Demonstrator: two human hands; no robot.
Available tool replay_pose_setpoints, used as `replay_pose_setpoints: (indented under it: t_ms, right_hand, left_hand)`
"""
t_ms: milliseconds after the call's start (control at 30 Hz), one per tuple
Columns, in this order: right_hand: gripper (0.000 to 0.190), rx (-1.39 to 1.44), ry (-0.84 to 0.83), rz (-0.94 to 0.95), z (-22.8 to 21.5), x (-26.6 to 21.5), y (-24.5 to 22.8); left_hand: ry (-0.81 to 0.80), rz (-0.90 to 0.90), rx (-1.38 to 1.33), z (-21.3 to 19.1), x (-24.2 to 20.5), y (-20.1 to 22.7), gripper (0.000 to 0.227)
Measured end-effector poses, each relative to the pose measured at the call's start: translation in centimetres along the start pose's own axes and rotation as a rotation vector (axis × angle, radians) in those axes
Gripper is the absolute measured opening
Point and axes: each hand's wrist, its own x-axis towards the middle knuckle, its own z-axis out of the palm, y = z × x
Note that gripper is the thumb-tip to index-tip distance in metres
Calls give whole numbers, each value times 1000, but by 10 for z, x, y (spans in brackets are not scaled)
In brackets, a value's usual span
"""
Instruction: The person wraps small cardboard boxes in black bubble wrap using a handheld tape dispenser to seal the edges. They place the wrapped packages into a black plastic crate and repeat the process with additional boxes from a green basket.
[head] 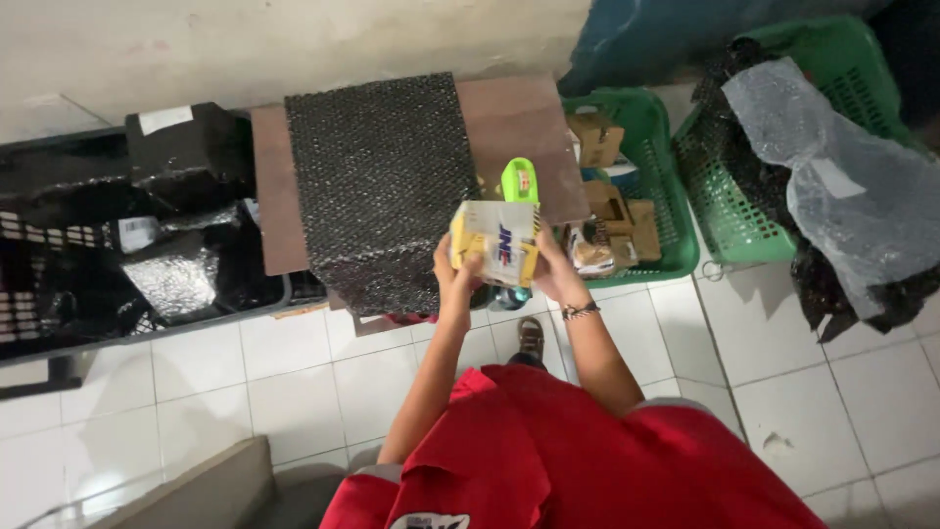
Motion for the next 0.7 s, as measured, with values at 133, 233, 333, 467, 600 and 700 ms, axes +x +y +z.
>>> replay_pose_setpoints:
  t_ms: [133, 233, 333, 467, 600, 700]
  right_hand:
    - [85, -158, -4, 191, 47, 9, 20]
    - [93, -230, 58, 198, 78, 24, 27]
    - [96, -238, 69, 121, 101, 34, 37]
    - [102, -417, 153, 255, 112, 44, 38]
    - [102, -295, 82, 203, 102, 68, 41]
    - [99, -275, 52, 217, 95, 100, 43]
  left_hand:
    - [35, -1, -122, -42, -12, 21, 91]
    - [25, -16, -210, -62, -12, 27, 91]
    - [33, -28, -274, -75, 5, 27, 91]
    - [47, -41, -277, -85, 31, 24, 89]
    - [36, -39, -313, -88, 56, 25, 87]
    - [40, 63, -260, -93, 80, 33, 85]
